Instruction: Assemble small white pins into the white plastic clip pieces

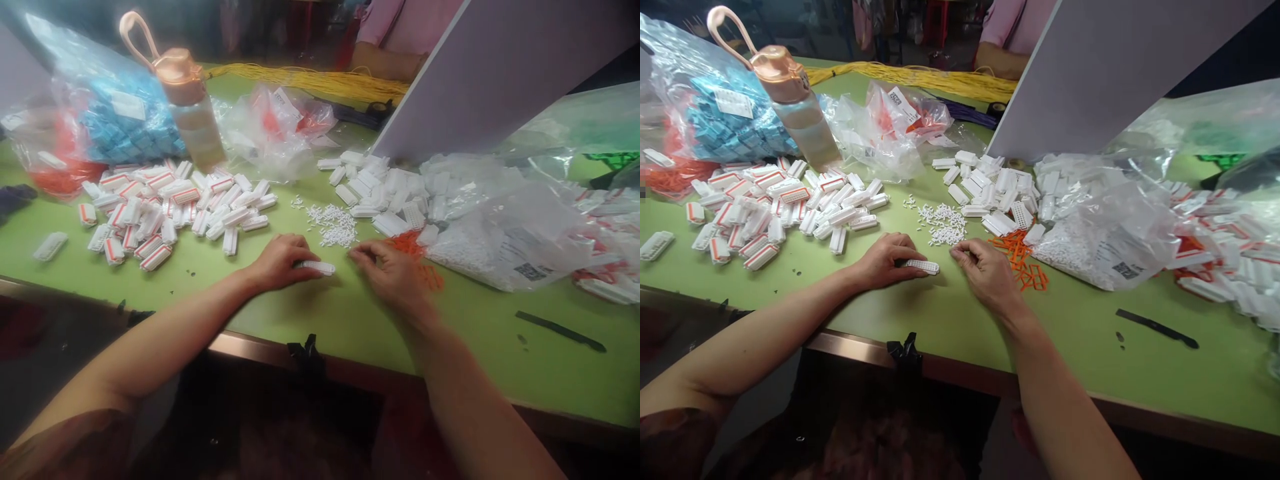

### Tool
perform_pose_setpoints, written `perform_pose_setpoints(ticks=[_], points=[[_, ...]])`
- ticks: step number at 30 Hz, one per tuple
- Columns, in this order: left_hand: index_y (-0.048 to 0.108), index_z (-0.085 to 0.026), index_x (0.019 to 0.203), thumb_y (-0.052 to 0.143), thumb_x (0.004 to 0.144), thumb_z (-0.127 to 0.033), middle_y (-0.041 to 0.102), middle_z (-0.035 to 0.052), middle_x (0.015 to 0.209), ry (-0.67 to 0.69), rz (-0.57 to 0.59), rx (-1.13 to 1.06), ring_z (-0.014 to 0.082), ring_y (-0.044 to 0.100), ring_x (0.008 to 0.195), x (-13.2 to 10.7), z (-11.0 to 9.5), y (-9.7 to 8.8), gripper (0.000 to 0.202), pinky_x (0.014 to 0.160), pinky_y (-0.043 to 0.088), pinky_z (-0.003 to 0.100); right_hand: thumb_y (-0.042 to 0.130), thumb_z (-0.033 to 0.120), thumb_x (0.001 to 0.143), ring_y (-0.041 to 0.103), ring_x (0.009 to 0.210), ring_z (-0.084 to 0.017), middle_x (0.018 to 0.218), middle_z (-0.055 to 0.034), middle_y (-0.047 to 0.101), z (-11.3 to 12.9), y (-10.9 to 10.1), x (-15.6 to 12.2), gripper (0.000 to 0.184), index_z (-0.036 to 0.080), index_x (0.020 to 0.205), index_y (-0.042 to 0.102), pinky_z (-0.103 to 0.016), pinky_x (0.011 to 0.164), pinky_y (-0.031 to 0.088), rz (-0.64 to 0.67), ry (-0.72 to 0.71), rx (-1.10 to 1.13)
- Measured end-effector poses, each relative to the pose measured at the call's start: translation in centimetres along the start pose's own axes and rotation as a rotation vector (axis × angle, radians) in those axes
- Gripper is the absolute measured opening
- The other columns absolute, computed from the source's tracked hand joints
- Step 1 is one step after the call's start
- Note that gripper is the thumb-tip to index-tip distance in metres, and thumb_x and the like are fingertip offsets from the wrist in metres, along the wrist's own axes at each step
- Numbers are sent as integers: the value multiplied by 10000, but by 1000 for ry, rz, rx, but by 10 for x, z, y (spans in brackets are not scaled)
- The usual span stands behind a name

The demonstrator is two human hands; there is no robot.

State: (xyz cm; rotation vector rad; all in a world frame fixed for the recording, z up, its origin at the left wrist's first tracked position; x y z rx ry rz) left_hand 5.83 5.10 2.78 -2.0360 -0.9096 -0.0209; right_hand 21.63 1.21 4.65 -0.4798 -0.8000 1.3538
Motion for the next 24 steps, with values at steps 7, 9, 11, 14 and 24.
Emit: perform_pose_setpoints(ticks=[7,9,11,14,24], points=[[758,-183,882,711,771,-469,642,39,756,17,-44,-58,118,578,687,1,-1,-3,310,658,426,244,586,343,872,600,859,-168,874,-30,625,21,21,-6,153,227,791,644,-312,787,479,32,-86,170],[760,-187,870,715,767,-467,631,32,741,14,-53,-70,112,569,672,1,-1,-3,302,650,424,241,591,337,871,601,846,-168,871,-31,627,22,22,-7,148,228,793,653,-315,775,480,30,-95,149],[761,-187,859,719,761,-470,624,30,733,17,-64,-76,109,562,660,0,-1,-3,303,645,423,240,596,336,867,605,847,-174,869,-34,634,24,20,-8,145,230,798,666,-324,773,478,22,-112,115],[762,-178,843,721,758,-470,619,30,723,32,-79,-84,107,558,650,0,-2,-4,307,636,419,238,593,339,866,612,852,-182,883,-41,646,27,19,-8,157,228,811,689,-335,767,473,35,-118,54],[759,-168,854,736,753,-435,630,34,743,4,-59,-85,109,567,663,1,-2,-4,287,636,423,239,520,415,906,624,878,-186,913,-47,689,17,11,-5,267,234,868,713,-337,794,479,19,-50,76]])
Point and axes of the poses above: each hand's wrist, its own x-axis towards the middle knuckle, its own y-axis out of the palm, z = x × y, the point moved 9 cm from there along x, towards the middle knuckle
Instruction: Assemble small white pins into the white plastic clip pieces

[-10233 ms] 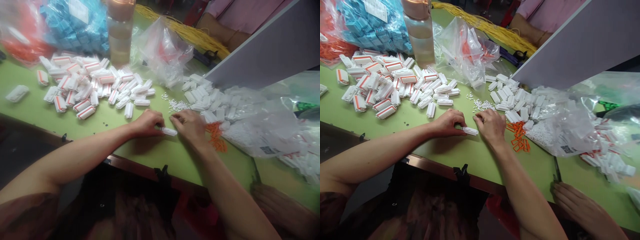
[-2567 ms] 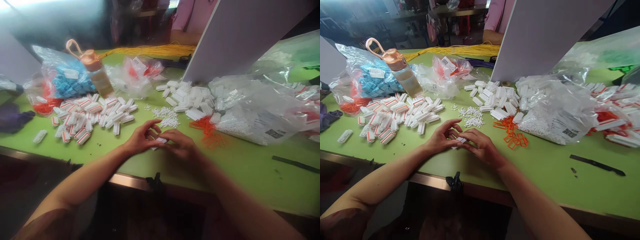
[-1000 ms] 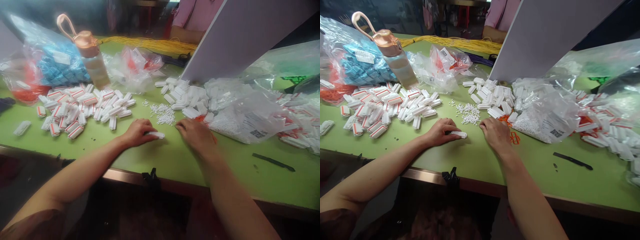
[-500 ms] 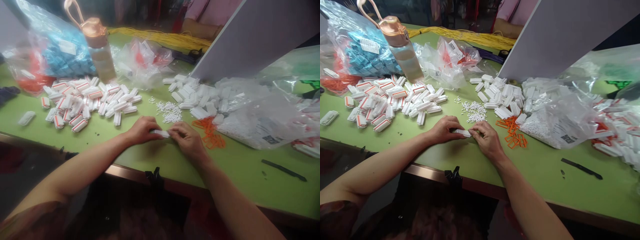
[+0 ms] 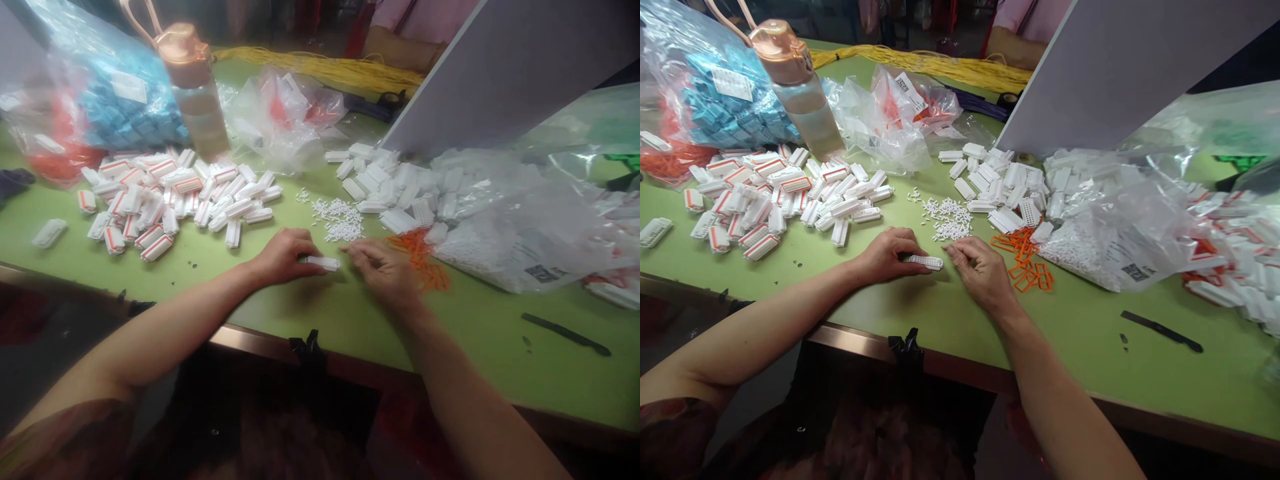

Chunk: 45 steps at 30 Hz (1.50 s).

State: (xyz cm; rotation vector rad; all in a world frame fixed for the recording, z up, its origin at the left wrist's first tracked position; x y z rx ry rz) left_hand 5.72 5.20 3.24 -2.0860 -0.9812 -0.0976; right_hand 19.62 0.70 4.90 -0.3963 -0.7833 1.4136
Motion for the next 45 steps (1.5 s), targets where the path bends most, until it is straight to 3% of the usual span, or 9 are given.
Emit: perform_pose_setpoints(ticks=[5,10,13,16,18,22,28,34,45], points=[[761,-181,852,735,755,-432,621,28,739,-27,12,-12,108,564,667,0,1,1,270,642,432,239,497,424,928,589,858,-199,931,-33,720,24,3,-9,279,282,919,737,-372,776,375,32,-237,-362],[761,-177,867,725,767,-428,615,29,746,-43,20,-24,105,563,665,-1,2,2,273,646,432,241,499,407,932,579,858,-202,989,-26,733,35,12,-16,262,288,963,730,-375,718,314,66,-289,-543],[761,-167,865,733,758,-431,620,34,745,-49,25,-25,107,562,660,-1,2,1,287,636,425,243,489,409,934,597,891,-199,996,-26,722,27,7,-13,270,280,956,725,-368,757,374,59,-237,-357],[759,-155,860,726,758,-456,635,45,756,-44,33,-18,119,572,678,0,2,2,319,645,428,252,487,417,925,617,898,-193,969,-37,706,-2,-16,-7,280,248,930,710,-352,782,446,-86,-44,-134],[757,-154,853,717,762,-474,640,48,760,-49,42,-7,126,575,685,1,4,3,335,656,434,260,531,429,888,620,816,-193,911,-38,703,-24,-28,-5,261,233,897,703,-352,733,464,-166,113,-134],[755,-162,849,708,766,-485,638,49,765,-50,55,1,131,579,697,1,6,5,337,668,439,265,576,433,820,613,735,-208,859,-50,708,-47,-23,1,246,222,823,701,-358,651,439,-113,268,-295],[757,-178,882,707,771,-475,652,47,776,-27,34,-21,133,593,712,-2,8,5,321,678,438,262,592,433,807,607,755,-209,871,-56,702,-44,-10,12,236,225,843,697,-346,659,408,-56,205,-409],[758,-188,879,686,778,-513,656,48,772,-35,49,-6,136,601,710,-1,9,6,347,676,439,268,553,430,849,630,820,-205,924,-67,696,-46,-10,5,261,209,841,690,-346,722,455,-75,146,-292],[759,-188,865,686,773,-526,654,46,770,-43,54,-5,134,598,708,-1,12,8,357,675,432,264,525,417,870,634,902,-229,950,-71,708,-40,-16,7,263,225,849,704,-390,796,453,-69,101,-319]])
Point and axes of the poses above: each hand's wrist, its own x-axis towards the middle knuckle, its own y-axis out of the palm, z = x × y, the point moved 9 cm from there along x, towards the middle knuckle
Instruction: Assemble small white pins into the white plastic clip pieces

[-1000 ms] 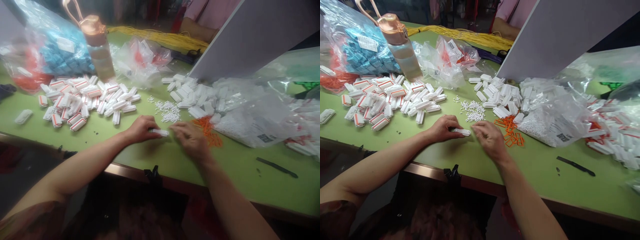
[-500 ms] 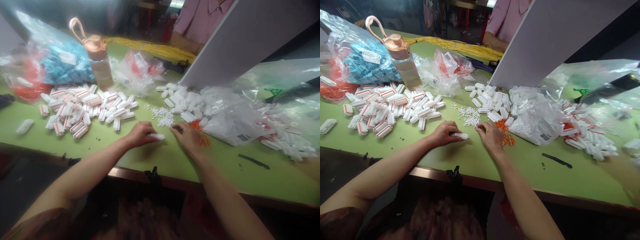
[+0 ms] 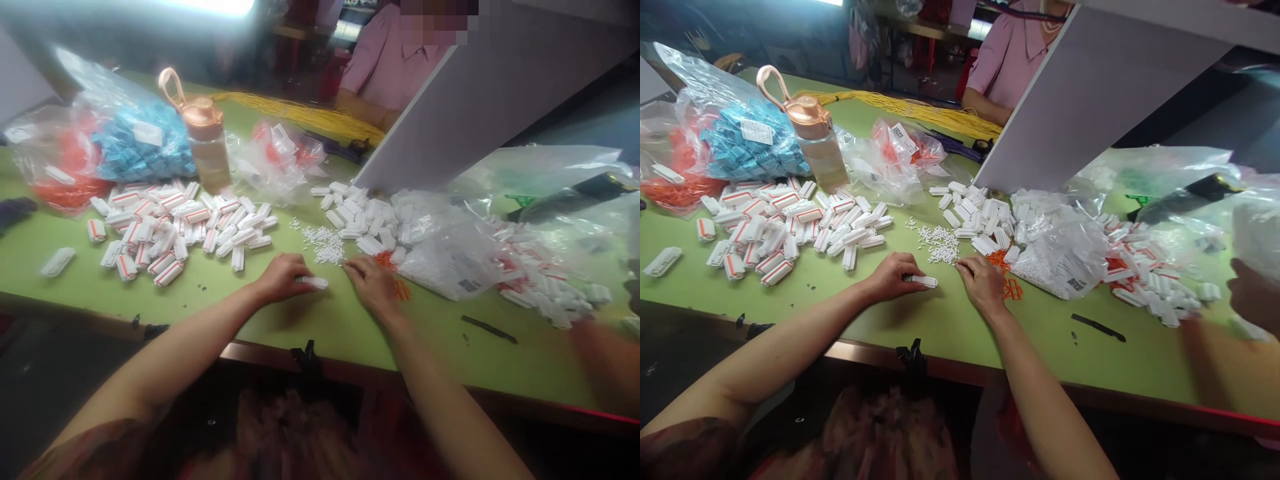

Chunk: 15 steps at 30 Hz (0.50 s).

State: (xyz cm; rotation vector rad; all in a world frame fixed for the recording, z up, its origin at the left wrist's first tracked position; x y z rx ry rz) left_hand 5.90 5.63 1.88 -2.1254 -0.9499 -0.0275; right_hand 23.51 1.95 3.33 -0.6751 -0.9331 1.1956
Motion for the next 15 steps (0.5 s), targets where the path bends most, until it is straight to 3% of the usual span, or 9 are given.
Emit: perform_pose_setpoints(ticks=[9,15], points=[[758,-182,878,683,777,-522,658,50,780,-18,8,-13,136,598,717,0,1,0,363,693,434,267,525,479,844,612,784,-206,865,-77,679,-7,4,-3,326,191,831,677,-373,720,483,-21,122,152],[763,-190,889,703,769,-489,652,49,787,-17,19,-13,134,586,718,0,1,1,328,695,421,263,548,418,870,621,856,-192,893,-44,675,34,1,-14,223,216,850,640,-349,793,468,109,12,259]])
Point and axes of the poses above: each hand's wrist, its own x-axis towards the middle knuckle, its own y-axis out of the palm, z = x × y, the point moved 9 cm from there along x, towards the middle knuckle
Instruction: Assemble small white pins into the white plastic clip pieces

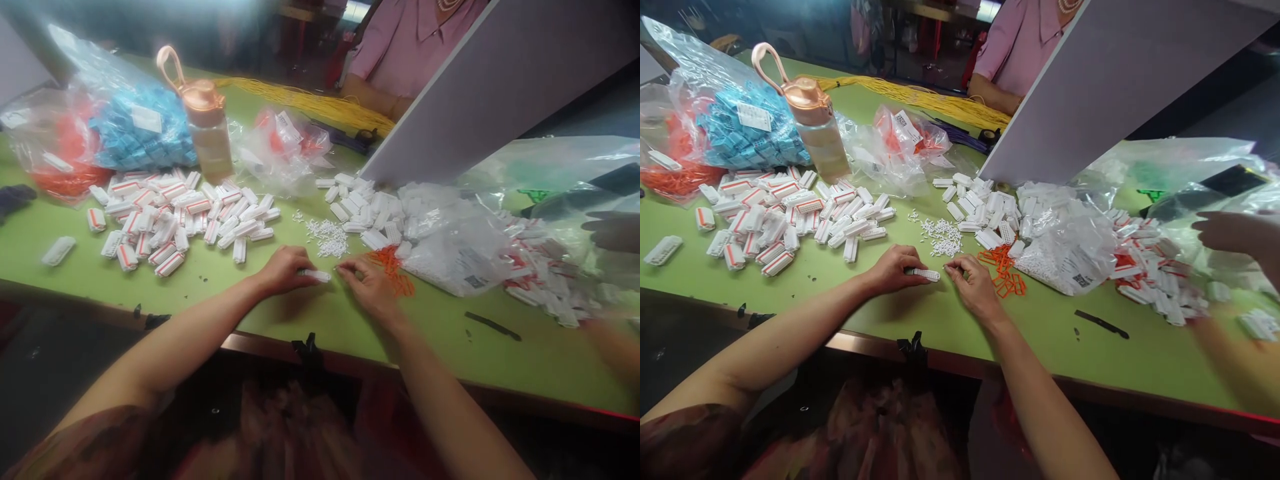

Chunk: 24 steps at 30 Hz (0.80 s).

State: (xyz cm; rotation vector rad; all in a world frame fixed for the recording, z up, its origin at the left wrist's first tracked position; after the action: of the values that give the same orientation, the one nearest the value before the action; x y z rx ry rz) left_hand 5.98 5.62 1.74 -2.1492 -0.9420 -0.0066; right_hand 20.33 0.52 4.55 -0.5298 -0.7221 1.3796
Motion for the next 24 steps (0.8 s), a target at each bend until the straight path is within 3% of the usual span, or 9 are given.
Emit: perform_pose_setpoints(ticks=[6,16,19,24], points=[[765,-193,870,709,765,-483,639,40,775,-1,-20,6,127,570,708,-1,1,1,313,685,403,257,505,337,924,611,889,-192,912,-36,688,27,15,-3,190,224,860,643,-361,798,361,46,-201,-257],[766,-202,842,692,769,-517,642,36,778,-3,-36,4,130,576,718,-1,0,0,332,697,398,263,503,146,927,487,715,-149,766,-16,660,80,22,-17,194,188,773,614,-333,711,260,-119,-657,-786],[766,-201,839,690,768,-523,644,37,781,-7,-38,7,132,578,722,-2,0,0,338,704,397,268,508,139,922,476,711,-153,745,-19,650,81,26,-16,204,186,756,618,-330,708,267,-84,-688,-826],[766,-207,839,699,769,-499,651,35,787,-20,-33,8,132,585,732,-1,1,0,308,721,401,268,535,228,927,513,760,-156,803,-28,667,68,19,-22,158,205,853,673,-314,711,308,-122,-605,-622]])
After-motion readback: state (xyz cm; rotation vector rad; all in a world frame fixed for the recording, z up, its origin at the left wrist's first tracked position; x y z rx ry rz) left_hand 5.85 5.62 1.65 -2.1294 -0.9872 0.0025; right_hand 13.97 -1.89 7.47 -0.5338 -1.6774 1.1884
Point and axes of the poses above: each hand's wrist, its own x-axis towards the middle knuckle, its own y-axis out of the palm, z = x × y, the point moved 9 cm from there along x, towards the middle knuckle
